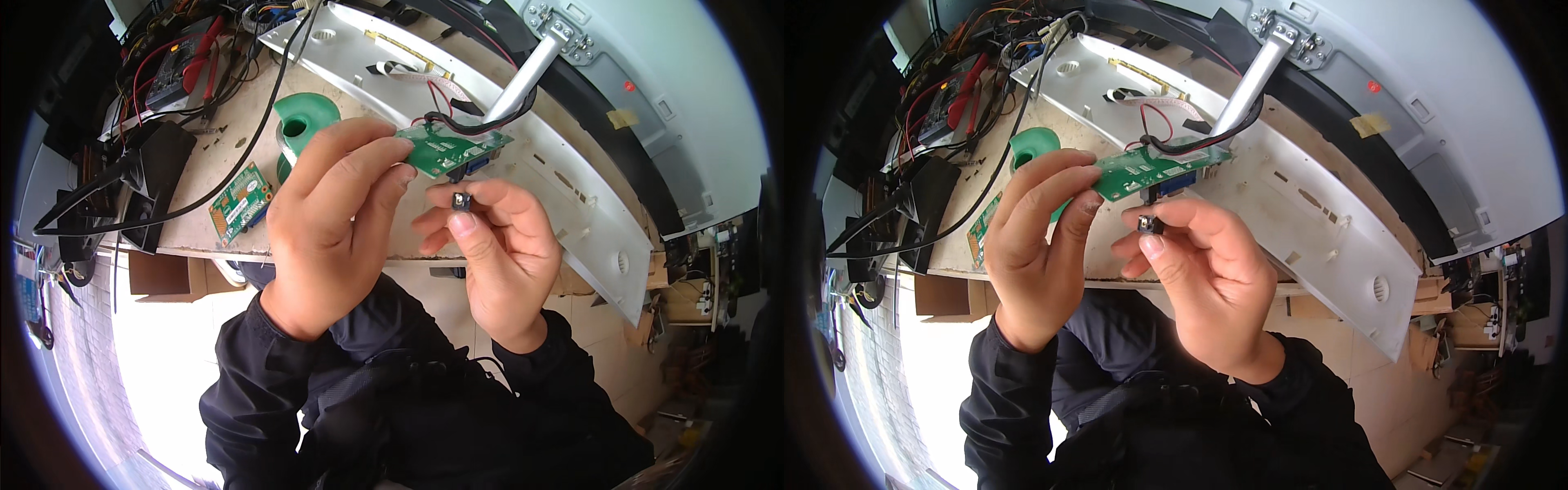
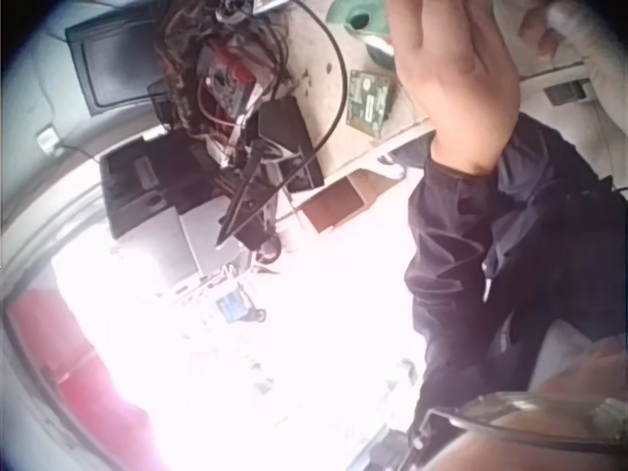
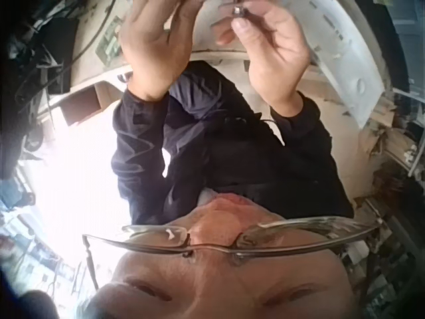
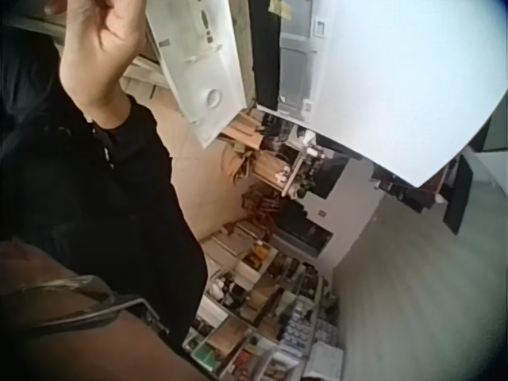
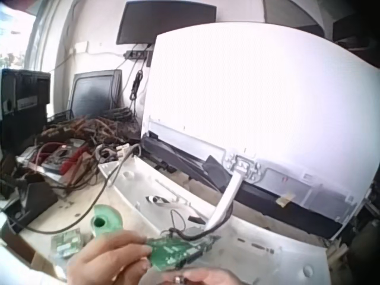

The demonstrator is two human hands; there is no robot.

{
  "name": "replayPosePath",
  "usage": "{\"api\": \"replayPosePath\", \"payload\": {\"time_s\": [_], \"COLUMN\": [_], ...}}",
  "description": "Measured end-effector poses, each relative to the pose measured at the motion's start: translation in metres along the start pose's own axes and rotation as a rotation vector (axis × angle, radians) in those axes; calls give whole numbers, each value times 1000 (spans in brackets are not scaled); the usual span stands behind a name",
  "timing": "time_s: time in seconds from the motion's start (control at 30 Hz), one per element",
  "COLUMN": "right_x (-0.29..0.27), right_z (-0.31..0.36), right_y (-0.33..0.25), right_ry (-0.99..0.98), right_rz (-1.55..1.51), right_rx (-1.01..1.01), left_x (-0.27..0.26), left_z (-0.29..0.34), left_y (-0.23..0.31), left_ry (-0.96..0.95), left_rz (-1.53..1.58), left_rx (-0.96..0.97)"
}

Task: The person uses a soldering iron to heat and attach a small black component to a green circuit board. They then use a multimeter to test the component's electrical continuity before soldering it onto the board.

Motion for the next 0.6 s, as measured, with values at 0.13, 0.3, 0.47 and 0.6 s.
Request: {"api": "replayPosePath", "payload": {"time_s": [0.13, 0.3, 0.47, 0.6], "right_x": [2, 3, 4, 3], "right_z": [8, 15, 17, 16], "right_y": [8, 14, 18, 15], "right_ry": [12, 22, 7, 1], "right_rz": [-23, -6, 2, 50], "right_rx": [40, 48, 16, 25], "left_x": [-1, 2, 9, 13], "left_z": [12, 24, 37, 43], "left_y": [0, -4, -11, -8], "left_ry": [-11, -5, 52, 135], "left_rz": [-8, -11, 127, 231], "left_rx": [10, 14, -92, -202]}}
Point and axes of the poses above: each hand's wrist, its own z-axis away from the middle knuckle, its own x-axis out of the palm, y = z × x, the point moved 4 cm from there along -z, towards the middle knuckle, and after that the axes turned 13 degrees about -z, right-handed, at the moved point
